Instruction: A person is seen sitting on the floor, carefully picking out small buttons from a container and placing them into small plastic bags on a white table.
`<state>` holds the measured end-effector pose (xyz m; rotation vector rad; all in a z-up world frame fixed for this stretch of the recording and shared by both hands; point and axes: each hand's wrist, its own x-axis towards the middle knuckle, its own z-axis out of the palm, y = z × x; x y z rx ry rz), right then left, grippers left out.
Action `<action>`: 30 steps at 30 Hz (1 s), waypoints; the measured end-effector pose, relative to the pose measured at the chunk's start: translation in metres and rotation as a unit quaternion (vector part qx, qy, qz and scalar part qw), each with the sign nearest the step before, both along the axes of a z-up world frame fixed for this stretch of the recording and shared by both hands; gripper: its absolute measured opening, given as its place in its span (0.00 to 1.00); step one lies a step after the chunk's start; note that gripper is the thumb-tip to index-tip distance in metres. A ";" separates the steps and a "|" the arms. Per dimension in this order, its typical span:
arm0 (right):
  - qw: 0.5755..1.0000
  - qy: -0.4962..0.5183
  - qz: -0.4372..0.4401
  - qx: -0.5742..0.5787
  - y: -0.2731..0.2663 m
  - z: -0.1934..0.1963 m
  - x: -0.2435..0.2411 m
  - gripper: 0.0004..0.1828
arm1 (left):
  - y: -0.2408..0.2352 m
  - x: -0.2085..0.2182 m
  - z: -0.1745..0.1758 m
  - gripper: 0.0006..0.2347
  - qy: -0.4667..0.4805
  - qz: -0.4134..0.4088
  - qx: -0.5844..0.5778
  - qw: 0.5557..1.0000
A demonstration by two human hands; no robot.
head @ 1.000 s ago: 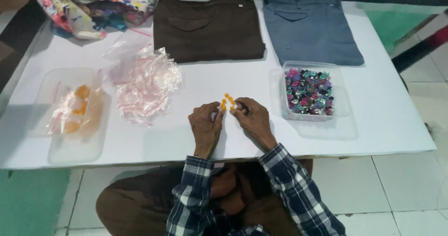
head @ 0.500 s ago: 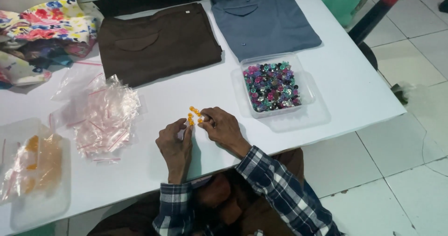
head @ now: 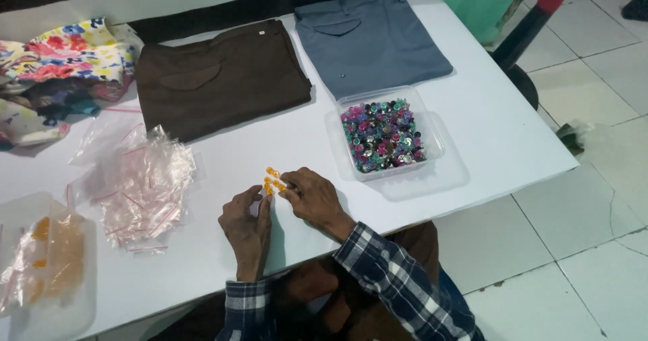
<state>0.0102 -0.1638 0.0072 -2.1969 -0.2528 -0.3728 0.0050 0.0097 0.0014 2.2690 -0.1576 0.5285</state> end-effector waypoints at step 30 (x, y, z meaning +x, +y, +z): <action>0.961 0.067 0.008 -0.268 -0.164 0.115 0.016 0.13 | -0.139 0.029 0.077 0.08 -0.151 -0.243 0.200 0.937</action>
